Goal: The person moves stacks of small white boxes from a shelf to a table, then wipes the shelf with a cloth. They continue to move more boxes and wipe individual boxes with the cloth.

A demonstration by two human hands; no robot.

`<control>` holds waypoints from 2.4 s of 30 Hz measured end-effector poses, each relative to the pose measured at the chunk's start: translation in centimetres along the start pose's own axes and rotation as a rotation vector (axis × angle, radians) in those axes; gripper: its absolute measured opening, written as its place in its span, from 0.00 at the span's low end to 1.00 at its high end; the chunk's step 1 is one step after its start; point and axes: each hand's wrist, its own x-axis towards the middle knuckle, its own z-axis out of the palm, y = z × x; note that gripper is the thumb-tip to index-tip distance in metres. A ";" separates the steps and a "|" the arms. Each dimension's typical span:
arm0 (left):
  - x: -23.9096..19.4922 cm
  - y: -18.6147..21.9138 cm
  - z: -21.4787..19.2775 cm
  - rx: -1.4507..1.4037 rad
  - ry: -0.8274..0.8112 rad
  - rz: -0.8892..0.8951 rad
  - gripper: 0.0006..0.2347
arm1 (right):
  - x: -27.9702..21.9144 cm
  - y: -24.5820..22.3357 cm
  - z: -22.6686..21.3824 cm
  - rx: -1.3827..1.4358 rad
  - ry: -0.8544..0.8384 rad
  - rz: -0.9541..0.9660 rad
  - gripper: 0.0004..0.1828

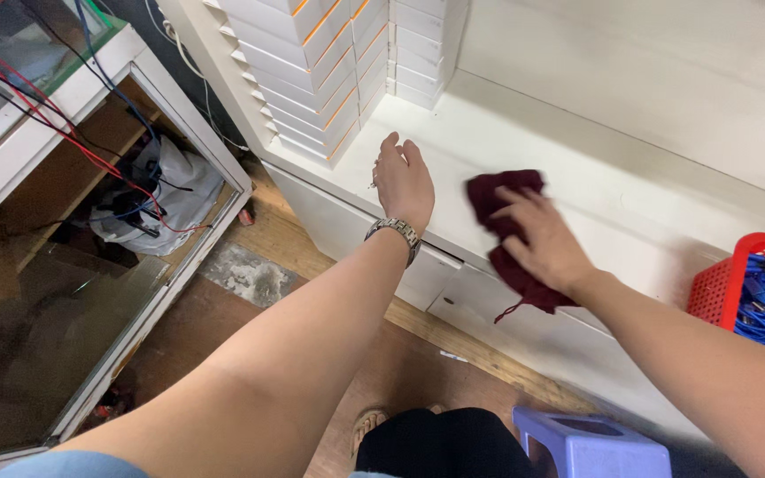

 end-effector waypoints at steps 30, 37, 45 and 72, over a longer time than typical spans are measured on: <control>24.4 -8.6 9.7 -0.050 -0.252 0.086 0.25 | 27.0 2.0 7.3 1.043 0.100 0.551 0.30; 26.2 -8.6 12.0 0.541 -0.268 0.354 0.21 | 27.3 1.2 8.2 1.071 0.126 0.491 0.36; 21.1 -7.3 13.0 0.306 -0.240 0.220 0.19 | 25.6 2.6 6.2 1.161 0.102 0.585 0.27; 20.7 -5.1 8.2 -0.451 -0.496 -0.120 0.26 | 25.8 1.3 5.4 1.384 0.114 0.513 0.18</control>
